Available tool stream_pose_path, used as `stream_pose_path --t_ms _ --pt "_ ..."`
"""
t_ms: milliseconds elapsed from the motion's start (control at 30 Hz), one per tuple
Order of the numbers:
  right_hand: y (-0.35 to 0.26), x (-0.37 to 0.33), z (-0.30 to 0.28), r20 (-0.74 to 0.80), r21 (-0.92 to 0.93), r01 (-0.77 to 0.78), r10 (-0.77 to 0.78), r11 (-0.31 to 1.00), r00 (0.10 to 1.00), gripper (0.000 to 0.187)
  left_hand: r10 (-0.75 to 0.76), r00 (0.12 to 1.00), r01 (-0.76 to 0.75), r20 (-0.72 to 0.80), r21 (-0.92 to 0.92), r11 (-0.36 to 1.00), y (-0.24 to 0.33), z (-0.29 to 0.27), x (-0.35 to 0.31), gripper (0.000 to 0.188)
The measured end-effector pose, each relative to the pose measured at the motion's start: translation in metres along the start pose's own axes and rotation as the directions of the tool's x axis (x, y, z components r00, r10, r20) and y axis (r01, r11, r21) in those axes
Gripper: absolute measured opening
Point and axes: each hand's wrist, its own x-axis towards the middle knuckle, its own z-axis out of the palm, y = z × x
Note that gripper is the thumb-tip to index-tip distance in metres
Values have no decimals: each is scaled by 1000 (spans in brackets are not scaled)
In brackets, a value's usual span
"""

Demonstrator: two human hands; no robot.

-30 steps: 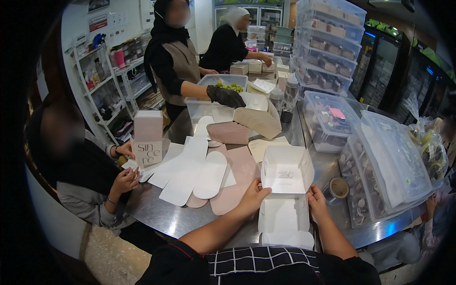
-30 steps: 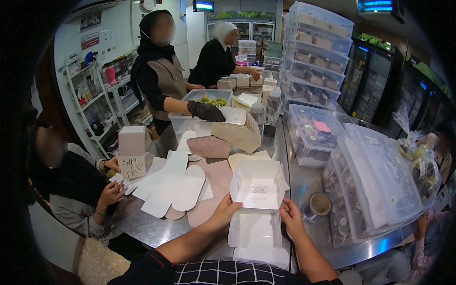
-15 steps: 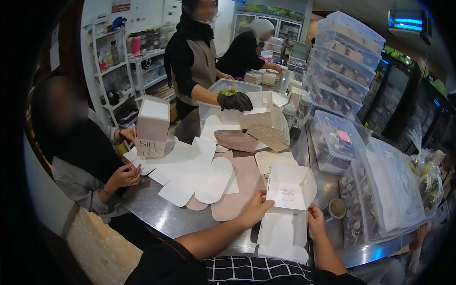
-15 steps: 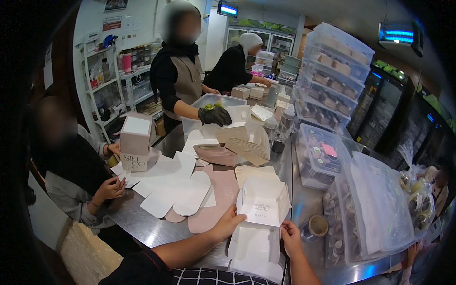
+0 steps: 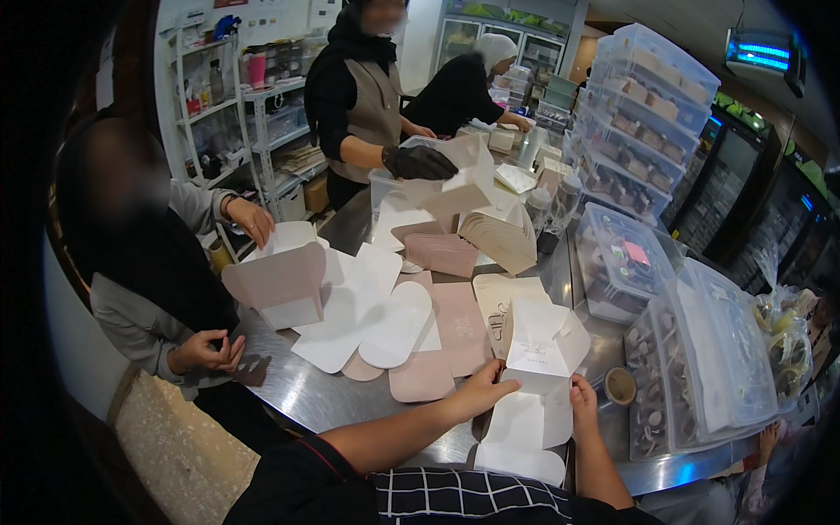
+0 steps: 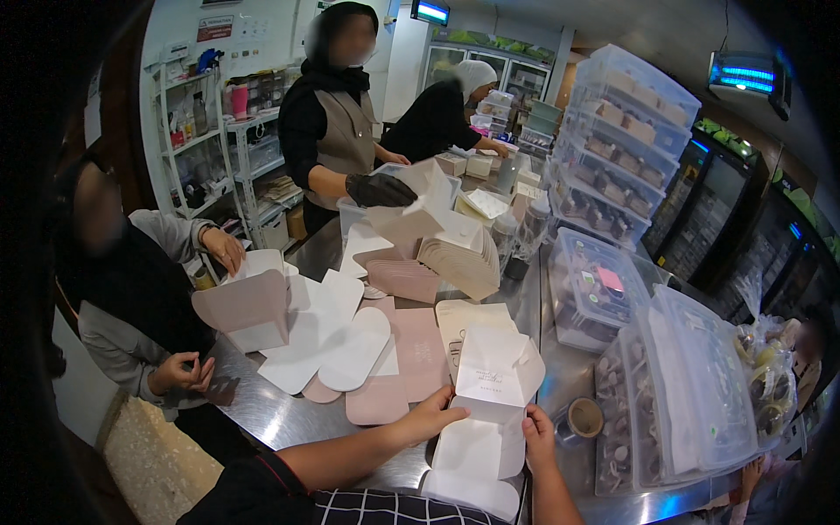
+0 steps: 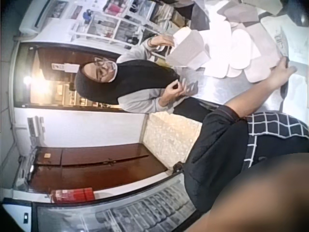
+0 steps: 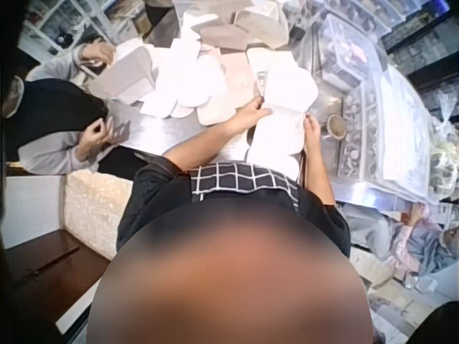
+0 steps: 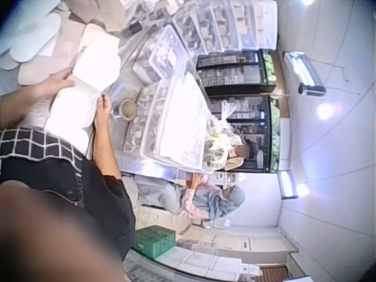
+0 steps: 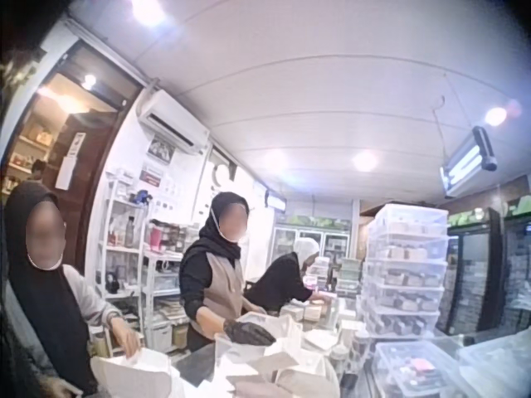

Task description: The person folds flat cardboard pieces into small boxes by hand, aligning and tucking flaps to form the box shape. They handle multiple boxes one at a time, placing finished boxes on the table while continuing to fold new ones.

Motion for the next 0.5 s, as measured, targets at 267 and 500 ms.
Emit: stream_pose_path --t_ms 267,500 --pt "0 1 -1 -28 4 22 -22 1000 999 29 -60 997 62 57 -33 998 4 3 -4 59" --pt "3 1 -5 -51 -12 3 -4 1000 999 25 -14 995 13 95 10 1000 1 1 -3 61"
